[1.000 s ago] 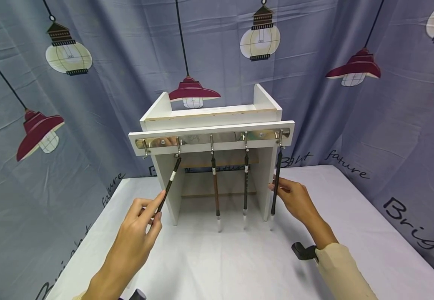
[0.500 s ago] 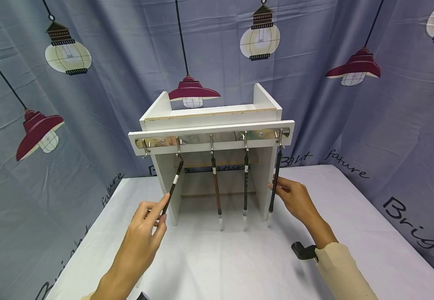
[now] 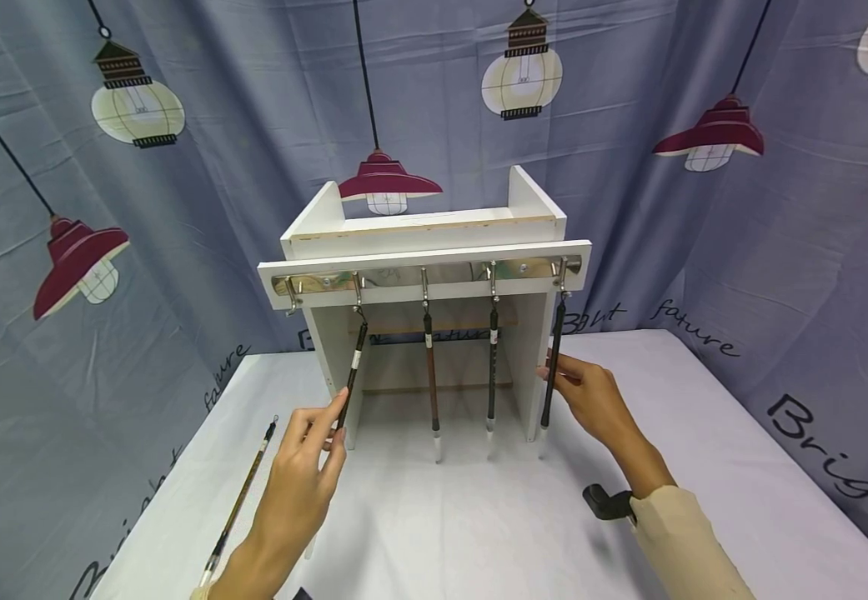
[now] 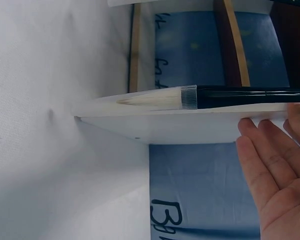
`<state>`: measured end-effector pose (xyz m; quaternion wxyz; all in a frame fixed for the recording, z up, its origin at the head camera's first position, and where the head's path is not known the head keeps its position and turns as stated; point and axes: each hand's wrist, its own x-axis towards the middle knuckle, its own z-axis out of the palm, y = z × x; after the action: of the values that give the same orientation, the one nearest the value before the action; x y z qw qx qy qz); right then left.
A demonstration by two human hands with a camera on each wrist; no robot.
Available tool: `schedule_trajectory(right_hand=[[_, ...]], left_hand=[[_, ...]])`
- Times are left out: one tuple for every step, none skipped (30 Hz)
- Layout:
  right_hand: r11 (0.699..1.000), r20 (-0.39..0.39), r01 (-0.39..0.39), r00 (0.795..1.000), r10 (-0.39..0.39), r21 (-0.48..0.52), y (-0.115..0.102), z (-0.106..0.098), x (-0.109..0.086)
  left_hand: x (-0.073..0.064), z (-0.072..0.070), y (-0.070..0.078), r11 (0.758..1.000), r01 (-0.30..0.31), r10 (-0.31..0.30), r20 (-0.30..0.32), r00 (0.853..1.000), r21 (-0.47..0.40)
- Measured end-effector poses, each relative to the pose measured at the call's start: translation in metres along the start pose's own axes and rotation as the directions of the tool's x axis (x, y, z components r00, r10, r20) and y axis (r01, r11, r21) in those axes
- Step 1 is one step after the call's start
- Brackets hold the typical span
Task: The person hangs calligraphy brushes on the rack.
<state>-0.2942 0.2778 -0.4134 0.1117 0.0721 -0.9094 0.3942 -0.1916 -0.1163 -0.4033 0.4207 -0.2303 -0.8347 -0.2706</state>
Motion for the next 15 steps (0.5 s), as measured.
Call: schedule_trajectory(right_hand=[[1.000,-0.001,0.000,1.000,0.000,0.000,0.000,0.000,0.000],[1.000,-0.002,0.001,1.000,-0.001,0.000,0.000,0.000,0.000],[1.000,-0.003,0.000,1.000,0.000,0.001,0.000,0.000,0.000],[1.000,-0.002,0.000,1.000,0.000,0.001,0.000,0.000,0.000],[1.000,-0.002,0.000,1.000,0.000,0.000,0.000,0.000,0.000],[1.000,-0.002,-0.001,1.000,0.001,0.001,0.000,0.000,0.000],[1.000,-0.001,-0.003,1.000,0.003,0.002,0.000,0.000,0.000],[1.000,-0.002,-0.005,1.000,0.005,0.003,0.000,0.000,0.000],[1.000,-0.002,-0.006,1.000,0.006,0.004,0.000,0.000,0.000],[1.000,-0.002,-0.007,1.000,0.007,0.005,0.000,0.000,0.000],[1.000,-0.003,-0.007,1.000,0.007,0.006,0.001,0.001,0.000],[1.000,-0.004,-0.007,1.000,0.007,0.006,0.001,0.001,0.000],[1.000,-0.005,-0.005,1.000,0.006,0.005,0.001,0.001,0.000],[1.000,-0.008,-0.004,1.000,0.004,0.004,0.001,0.001,0.000],[1.000,-0.009,-0.002,1.000,0.002,0.003,0.001,0.001,0.000]], left_hand=[[-0.001,0.002,-0.001,1.000,0.000,0.000,-0.003,1.000,0.000],[-0.001,0.005,-0.002,1.000,0.001,-0.001,-0.008,1.000,0.000],[-0.002,0.008,-0.003,1.000,0.002,-0.002,-0.014,1.000,-0.001],[-0.002,0.010,-0.005,1.000,0.003,-0.003,-0.022,1.000,-0.001],[-0.003,0.013,-0.006,1.000,0.006,-0.006,-0.030,1.000,-0.002],[-0.003,0.016,-0.007,1.000,0.008,-0.008,-0.036,0.999,-0.004],[-0.004,0.019,-0.008,1.000,0.010,-0.011,-0.042,0.999,-0.008],[-0.004,0.021,-0.009,1.000,0.014,-0.014,-0.047,0.999,-0.012],[-0.005,0.024,-0.010,1.000,0.018,-0.019,-0.050,0.999,-0.018],[-0.005,0.026,-0.011,0.999,0.024,-0.025,-0.051,0.998,-0.025],[-0.005,0.028,-0.011,0.999,0.031,-0.033,-0.051,0.998,-0.033],[-0.005,0.030,-0.012,0.998,0.040,-0.041,-0.049,0.998,-0.039],[-0.005,0.032,-0.013,0.998,0.049,-0.051,-0.046,0.998,-0.046],[-0.005,0.033,-0.013,0.997,0.059,-0.061,-0.040,0.997,-0.049],[-0.005,0.035,-0.014,0.996,0.071,-0.072,-0.034,0.997,-0.052]])
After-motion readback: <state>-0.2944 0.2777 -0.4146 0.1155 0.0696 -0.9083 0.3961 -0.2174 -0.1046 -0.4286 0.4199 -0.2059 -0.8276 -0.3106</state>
